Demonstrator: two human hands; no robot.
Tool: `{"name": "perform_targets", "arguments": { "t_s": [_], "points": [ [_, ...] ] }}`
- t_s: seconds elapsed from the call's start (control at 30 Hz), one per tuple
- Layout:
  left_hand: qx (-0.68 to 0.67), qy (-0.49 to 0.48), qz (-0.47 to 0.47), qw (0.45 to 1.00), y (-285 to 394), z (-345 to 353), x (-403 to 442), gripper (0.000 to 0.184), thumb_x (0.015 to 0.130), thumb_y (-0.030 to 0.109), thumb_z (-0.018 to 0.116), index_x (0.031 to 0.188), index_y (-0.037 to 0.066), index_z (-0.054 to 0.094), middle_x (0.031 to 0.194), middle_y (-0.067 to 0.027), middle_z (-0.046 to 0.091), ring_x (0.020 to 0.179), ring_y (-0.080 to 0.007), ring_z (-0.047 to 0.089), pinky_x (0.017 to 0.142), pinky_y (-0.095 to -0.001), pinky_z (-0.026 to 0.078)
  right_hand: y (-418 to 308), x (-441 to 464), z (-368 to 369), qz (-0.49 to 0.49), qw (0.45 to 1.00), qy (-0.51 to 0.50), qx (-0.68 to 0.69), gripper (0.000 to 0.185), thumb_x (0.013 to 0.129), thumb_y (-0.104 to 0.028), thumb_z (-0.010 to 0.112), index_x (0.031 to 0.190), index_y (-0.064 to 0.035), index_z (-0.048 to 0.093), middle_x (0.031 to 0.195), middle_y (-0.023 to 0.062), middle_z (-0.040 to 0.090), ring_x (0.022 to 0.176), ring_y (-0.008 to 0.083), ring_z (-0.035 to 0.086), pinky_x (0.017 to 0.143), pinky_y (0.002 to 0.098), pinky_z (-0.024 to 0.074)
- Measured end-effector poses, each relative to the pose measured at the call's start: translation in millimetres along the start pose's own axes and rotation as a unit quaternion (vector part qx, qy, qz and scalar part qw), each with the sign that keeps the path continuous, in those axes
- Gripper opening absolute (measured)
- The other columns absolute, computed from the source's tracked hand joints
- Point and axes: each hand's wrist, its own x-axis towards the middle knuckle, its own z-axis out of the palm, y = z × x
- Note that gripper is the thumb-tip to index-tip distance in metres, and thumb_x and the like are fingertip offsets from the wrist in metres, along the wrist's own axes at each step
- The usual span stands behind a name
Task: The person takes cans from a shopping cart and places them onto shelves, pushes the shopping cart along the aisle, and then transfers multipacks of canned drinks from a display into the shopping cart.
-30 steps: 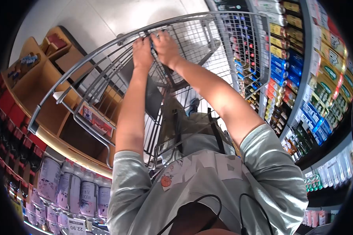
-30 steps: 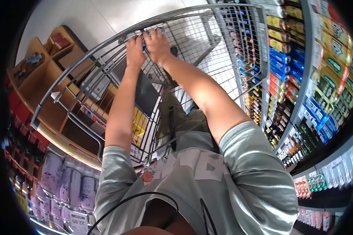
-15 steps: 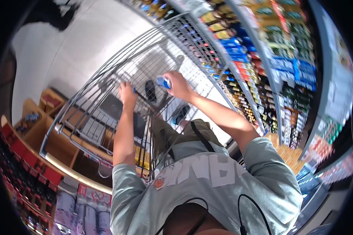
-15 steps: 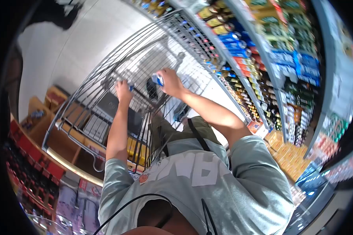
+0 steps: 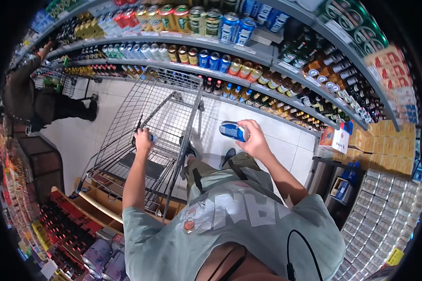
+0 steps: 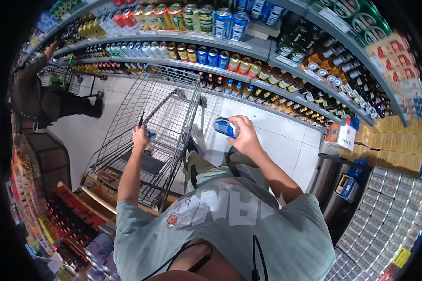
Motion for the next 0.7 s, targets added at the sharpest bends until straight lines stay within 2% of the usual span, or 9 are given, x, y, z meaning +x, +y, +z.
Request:
{"name": "perform_targets", "arguments": {
  "t_s": [0.1,0.17,0.37,0.5,0.53,0.57,0.6,0.63,0.7],
  "points": [
    [-0.034,0.071,0.149,0.986,48,-58,10,0.054,0.061,0.0,0.066,0.114,0.007,0.063,0.113,-0.0195,0.058,0.104,-0.0417,0.054,0.092,-0.0462,0.046,29,-33,-57,0.014,0.997,-0.034,-0.071,0.061,0.061,-0.001,0.079,0.117,-0.0096,0.057,0.118,0.0116,0.056,0.114,0.0337,0.052,0.098,0.0405,0.0452],
    [-0.018,0.055,0.225,0.973,109,-115,4,0.053,0.06,-0.002,0.065,0.113,0.008,0.063,0.112,-0.018,0.058,0.103,-0.0409,0.054,0.091,-0.0455,0.046,50,-46,-90,0.016,0.995,-0.056,-0.084,0.061,0.061,-0.001,0.079,0.118,-0.01,0.058,0.119,0.0118,0.057,0.115,0.0351,0.052,0.098,0.0411,0.0453],
    [-0.053,0.066,0.429,0.899,274,-203,9,0.055,0.06,-0.004,0.067,0.113,0.007,0.062,0.111,-0.0171,0.058,0.103,-0.0399,0.053,0.094,-0.0446,0.045,68,-45,-158,-0.044,0.968,-0.184,-0.164,0.064,0.059,-0.004,0.082,0.119,-0.0072,0.06,0.117,0.0126,0.06,0.11,0.0357,0.056,0.094,0.0408,0.0485],
    [-0.039,0.064,0.523,0.849,372,-250,26,0.053,0.065,-0.001,0.071,0.116,0.007,0.061,0.113,-0.0165,0.058,0.109,-0.0383,0.053,0.097,-0.0421,0.043,43,-15,-197,-0.078,0.971,-0.171,-0.148,0.06,0.059,-0.005,0.082,0.115,-0.0036,0.061,0.111,0.0125,0.06,0.104,0.0316,0.06,0.087,0.0384,0.05],
    [-0.038,0.065,0.541,0.838,394,-259,32,0.053,0.064,-0.001,0.071,0.116,0.007,0.061,0.113,-0.0165,0.058,0.108,-0.0385,0.053,0.097,-0.0425,0.043,38,-6,-204,-0.092,0.973,-0.152,-0.149,0.061,0.059,-0.004,0.081,0.116,-0.0041,0.06,0.11,0.0122,0.059,0.106,0.0319,0.059,0.087,0.0383,0.05],
    [-0.045,0.061,0.55,0.832,414,-268,39,0.053,0.063,-0.007,0.062,0.114,0.007,0.062,0.11,-0.017,0.058,0.101,-0.0398,0.052,0.092,-0.0428,0.044,28,4,-212,-0.101,0.972,-0.132,-0.166,0.061,0.06,-0.004,0.081,0.117,-0.0047,0.059,0.112,0.0118,0.059,0.107,0.0322,0.058,0.088,0.0384,0.0497],
    [-0.041,0.092,0.578,0.81,431,-272,51,0.053,0.063,-0.008,0.06,0.114,0.007,0.062,0.109,-0.0168,0.058,0.1,-0.0393,0.051,0.091,-0.0424,0.044,21,16,-218,-0.109,0.971,-0.111,-0.184,0.061,0.06,-0.004,0.081,0.118,-0.0054,0.058,0.113,0.0115,0.058,0.108,0.0324,0.057,0.089,0.0385,0.0494],
    [-0.032,0.082,0.587,0.805,448,-281,60,0.054,0.063,-0.008,0.061,0.115,0.006,0.061,0.109,-0.0167,0.058,0.1,-0.0391,0.051,0.091,-0.0423,0.044,21,32,-225,-0.136,0.968,-0.1,-0.186,0.061,0.061,-0.004,0.08,0.118,-0.0068,0.057,0.116,0.0105,0.057,0.111,0.0324,0.056,0.091,0.0397,0.0486],
    [-0.025,0.075,0.609,0.789,478,-292,83,0.056,0.063,-0.007,0.062,0.118,0.006,0.061,0.11,-0.017,0.058,0.101,-0.0389,0.051,0.091,-0.042,0.045,1,56,-236,-0.109,0.969,-0.07,-0.211,0.062,0.063,-0.005,0.08,0.12,-0.0088,0.056,0.119,0.0097,0.057,0.113,0.0321,0.055,0.093,0.0412,0.0482]
  ]
}}
